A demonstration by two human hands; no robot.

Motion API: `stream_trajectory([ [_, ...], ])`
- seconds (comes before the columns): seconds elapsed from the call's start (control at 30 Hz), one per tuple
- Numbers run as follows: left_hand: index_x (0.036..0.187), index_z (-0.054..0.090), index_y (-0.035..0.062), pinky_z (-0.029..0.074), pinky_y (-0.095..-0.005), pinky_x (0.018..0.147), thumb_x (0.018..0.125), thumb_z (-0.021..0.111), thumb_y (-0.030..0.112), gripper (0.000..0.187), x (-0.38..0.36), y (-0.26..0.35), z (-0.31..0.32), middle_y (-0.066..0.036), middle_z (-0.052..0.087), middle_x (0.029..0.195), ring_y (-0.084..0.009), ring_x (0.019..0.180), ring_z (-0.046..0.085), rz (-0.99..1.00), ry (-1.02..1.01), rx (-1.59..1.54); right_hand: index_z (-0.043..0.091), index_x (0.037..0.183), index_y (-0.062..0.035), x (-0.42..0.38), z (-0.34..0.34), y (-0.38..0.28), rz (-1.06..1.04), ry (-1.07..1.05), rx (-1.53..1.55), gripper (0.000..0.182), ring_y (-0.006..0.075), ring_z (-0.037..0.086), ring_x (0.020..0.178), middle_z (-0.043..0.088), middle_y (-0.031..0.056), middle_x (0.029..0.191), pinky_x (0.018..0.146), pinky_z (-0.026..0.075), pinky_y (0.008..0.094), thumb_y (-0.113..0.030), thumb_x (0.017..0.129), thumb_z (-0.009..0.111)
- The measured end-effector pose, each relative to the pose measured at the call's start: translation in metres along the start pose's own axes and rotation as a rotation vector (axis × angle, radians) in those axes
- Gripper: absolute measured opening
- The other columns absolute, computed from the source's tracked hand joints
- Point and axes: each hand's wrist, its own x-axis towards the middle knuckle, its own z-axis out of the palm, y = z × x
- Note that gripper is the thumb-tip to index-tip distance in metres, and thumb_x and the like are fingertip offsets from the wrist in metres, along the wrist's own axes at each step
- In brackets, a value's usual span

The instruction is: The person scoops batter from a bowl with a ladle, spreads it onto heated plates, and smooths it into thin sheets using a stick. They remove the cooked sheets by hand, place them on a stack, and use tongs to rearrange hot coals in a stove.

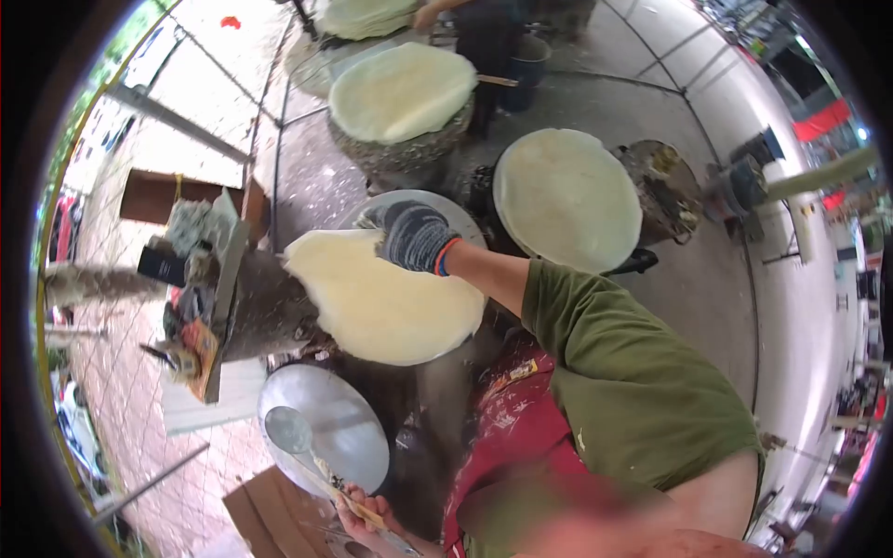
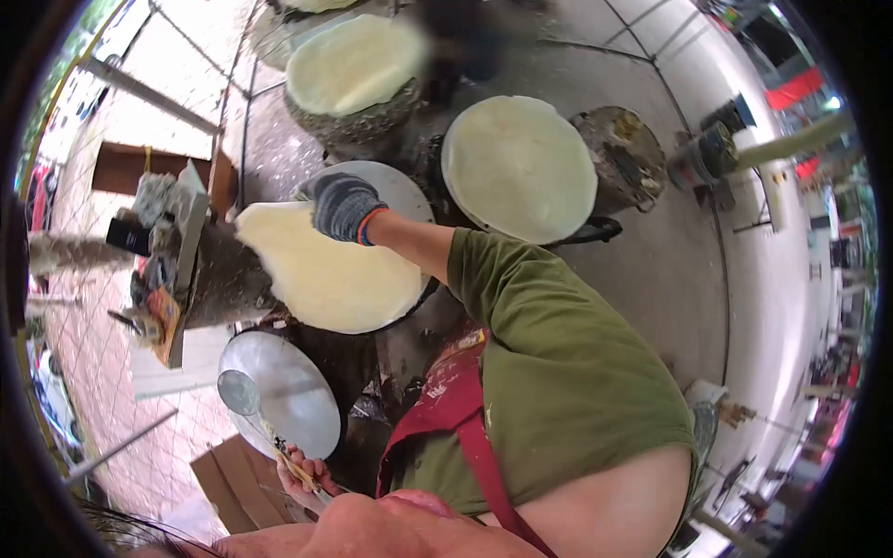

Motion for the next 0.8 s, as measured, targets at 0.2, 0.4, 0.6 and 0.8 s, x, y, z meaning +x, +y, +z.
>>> stream_trajectory([
  [0.2, 0.102, 0.041, -0.0027, 0.027, -0.0192, 0.037, 0.093, 0.043, 0.026, 0.03, 0.02, -0.016, 0.047, 0.002, 0.044, 0.067, -0.0023, 0.033, 0.034, -0.012, -0.037, 0.167, 0.062, 0.1, -0.0031, -0.044, -0.123, 0.08, -0.092, 0.216, 0.644, 0.039, 0.0182, 0.063, 0.074, 0.066, 0.0119, 0.089, 0.07, 0.051, 0.0306, -0.011, 0.064, 0.074],
  [0.4, 0.103, 0.041, -0.0042, 0.026, -0.0197, 0.037, 0.094, 0.042, 0.025, 0.03, 0.033, -0.077, 0.092, 0.0, 0.045, 0.067, -0.0024, 0.034, 0.036, -0.084, -0.137, 0.092, 0.056, 0.11, -0.0003, -0.16, -0.209, 0.265, 0.397, 0.357, 1.1, 0.045, 0.0165, 0.061, 0.082, 0.064, 0.0075, 0.094, 0.071, 0.05, 0.0291, -0.007, 0.068, 0.073],
  [0.6, 0.106, 0.04, -0.0066, 0.025, -0.0207, 0.038, 0.094, 0.041, 0.023, 0.032, 0.016, -0.159, 0.177, 0.0, 0.046, 0.067, -0.0028, 0.034, 0.033, -0.104, -0.171, 0.065, 0.053, 0.117, -0.0031, -0.238, -0.135, 0.502, 0.786, 0.334, 0.348, 0.067, 0.0295, 0.059, 0.094, 0.062, 0.0152, 0.104, 0.082, 0.046, 0.0387, -0.029, 0.061, 0.079],
  [0.8, 0.106, 0.039, -0.0073, 0.025, -0.0209, 0.039, 0.094, 0.039, 0.023, 0.033, -0.01, -0.212, 0.247, 0.0, 0.043, 0.063, -0.0026, 0.034, 0.033, -0.067, 0.027, 0.167, 0.042, 0.128, -0.007, -0.234, -0.18, 0.42, 0.729, 0.385, -0.372, 0.075, 0.0303, 0.048, 0.111, 0.052, 0.0155, 0.119, 0.094, 0.039, 0.0387, -0.028, 0.064, 0.074],
])
